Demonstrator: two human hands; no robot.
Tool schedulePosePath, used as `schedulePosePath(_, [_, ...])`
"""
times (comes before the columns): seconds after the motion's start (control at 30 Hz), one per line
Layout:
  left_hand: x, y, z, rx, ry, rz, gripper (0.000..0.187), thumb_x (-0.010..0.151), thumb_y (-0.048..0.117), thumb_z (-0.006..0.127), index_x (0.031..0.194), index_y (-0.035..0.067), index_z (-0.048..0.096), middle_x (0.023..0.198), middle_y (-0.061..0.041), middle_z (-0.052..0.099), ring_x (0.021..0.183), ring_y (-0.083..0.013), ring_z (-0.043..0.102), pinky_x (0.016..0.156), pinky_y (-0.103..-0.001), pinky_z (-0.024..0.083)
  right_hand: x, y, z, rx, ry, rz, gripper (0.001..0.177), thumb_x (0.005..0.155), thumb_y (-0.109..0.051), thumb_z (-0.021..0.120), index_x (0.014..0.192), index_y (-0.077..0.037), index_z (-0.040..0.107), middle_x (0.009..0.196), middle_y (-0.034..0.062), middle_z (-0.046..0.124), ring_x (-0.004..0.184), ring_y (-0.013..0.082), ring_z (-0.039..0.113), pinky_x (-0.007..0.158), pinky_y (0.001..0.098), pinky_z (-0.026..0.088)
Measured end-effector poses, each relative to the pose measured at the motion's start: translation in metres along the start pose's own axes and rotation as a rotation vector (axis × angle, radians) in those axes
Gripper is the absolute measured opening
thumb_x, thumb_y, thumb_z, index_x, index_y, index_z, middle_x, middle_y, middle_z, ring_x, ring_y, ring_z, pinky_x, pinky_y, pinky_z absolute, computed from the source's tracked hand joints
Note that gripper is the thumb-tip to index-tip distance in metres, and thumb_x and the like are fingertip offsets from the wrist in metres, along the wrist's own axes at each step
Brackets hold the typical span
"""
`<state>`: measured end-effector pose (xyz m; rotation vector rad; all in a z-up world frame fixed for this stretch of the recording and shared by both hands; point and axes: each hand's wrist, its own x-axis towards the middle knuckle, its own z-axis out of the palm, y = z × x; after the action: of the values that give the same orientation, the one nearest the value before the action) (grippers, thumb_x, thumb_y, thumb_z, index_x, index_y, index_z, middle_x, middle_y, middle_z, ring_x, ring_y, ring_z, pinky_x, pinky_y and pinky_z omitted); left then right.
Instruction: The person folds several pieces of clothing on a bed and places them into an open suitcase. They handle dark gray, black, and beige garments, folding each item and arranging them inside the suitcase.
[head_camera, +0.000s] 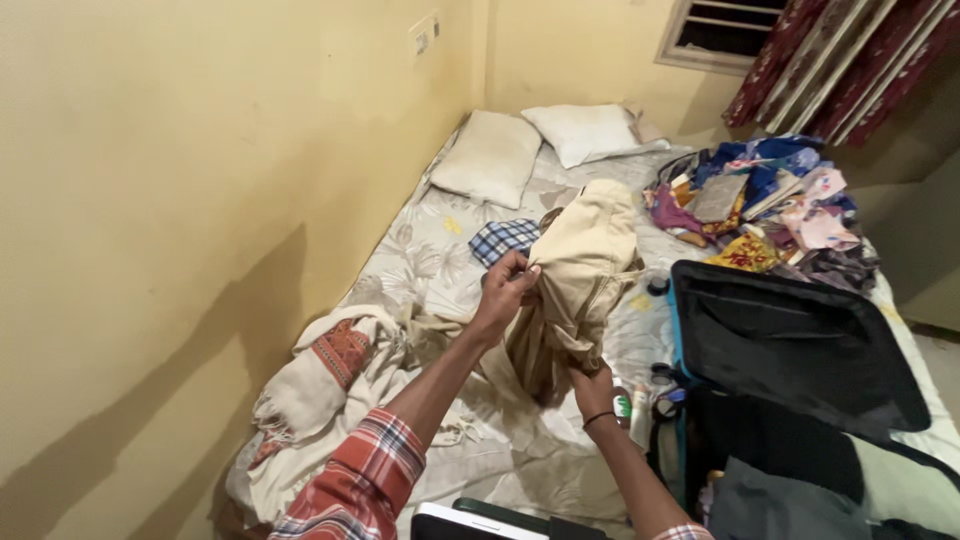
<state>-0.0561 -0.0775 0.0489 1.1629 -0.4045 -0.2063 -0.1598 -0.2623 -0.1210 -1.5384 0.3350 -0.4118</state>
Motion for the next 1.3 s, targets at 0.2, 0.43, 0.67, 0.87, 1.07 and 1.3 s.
schedulePosePath(0.2, [-0.015,0.017,0.041,-0.111,0.023,-0.010,0.015,0.101,0.020,0.062,0.090,0.013,0.055,0.083,0.005,0.057,0.079,-0.0073,0.060,0.072,-0.030,0.058,0.017,-0.002,-0.044,0.088,0.061,-0.099,0.029,0.086,-0.002,0.065,0.113,0.004,0.071,0.100,0.0083,0.075,0.089,0.0183,0.068,0.079,0.0330,0.053])
schedulePosePath(0.43, [-0.014,0.014,0.099,-0.047,0.006,0.183,0.015,0.106,0.017,0.062,0.093,0.012,0.055,0.091,0.005,0.053,0.087,-0.0076,0.049,0.082,-0.026,0.044,0.025,-0.064,-0.088,0.192,0.217,-0.137,0.028,0.095,0.000,0.058,0.121,0.005,0.066,0.103,0.0120,0.068,0.089,0.0224,0.061,0.079,0.0356,0.051])
schedulePosePath(0.67, [-0.021,0.012,0.185,-0.301,-0.223,0.201,0.015,0.107,0.013,0.063,0.096,0.011,0.054,0.093,0.003,0.056,0.088,-0.0071,0.053,0.083,-0.026,0.046,-0.007,-0.134,-0.132,0.485,0.143,-0.046,0.055,0.088,0.003,0.054,0.137,-0.022,0.047,0.126,0.0051,0.064,0.109,0.0200,0.067,0.091,0.0387,0.056])
schedulePosePath(0.87, [-0.041,0.009,0.200,-0.327,-0.182,-0.059,0.007,0.100,0.016,0.059,0.095,0.012,0.056,0.091,0.001,0.062,0.083,-0.0117,0.064,0.080,-0.036,0.060,-0.013,-0.139,-0.177,0.602,-0.351,0.211,0.048,0.090,-0.005,0.066,0.137,-0.006,0.060,0.128,0.0114,0.067,0.119,0.0278,0.064,0.100,0.0440,0.057])
schedulePosePath(1.07, [-0.057,-0.005,0.167,-0.226,-0.085,-0.061,0.018,0.102,0.019,0.060,0.089,0.014,0.049,0.086,0.004,0.053,0.080,-0.0077,0.058,0.076,-0.035,0.060,-0.014,-0.140,-0.198,0.655,-0.667,0.240,0.069,0.093,-0.055,0.059,0.145,-0.009,0.054,0.138,0.0093,0.065,0.126,0.0275,0.061,0.103,0.0474,0.051])
schedulePosePath(1.3, [-0.074,-0.047,0.129,0.030,-0.084,0.026,0.027,0.103,0.018,0.064,0.085,0.013,0.045,0.077,0.007,0.038,0.069,-0.0053,0.035,0.059,-0.027,0.033,0.026,-0.167,-0.182,0.008,-0.196,0.328,0.100,0.080,-0.088,0.032,0.149,-0.018,0.048,0.143,0.0083,0.061,0.128,0.0253,0.056,0.101,0.0609,0.031])
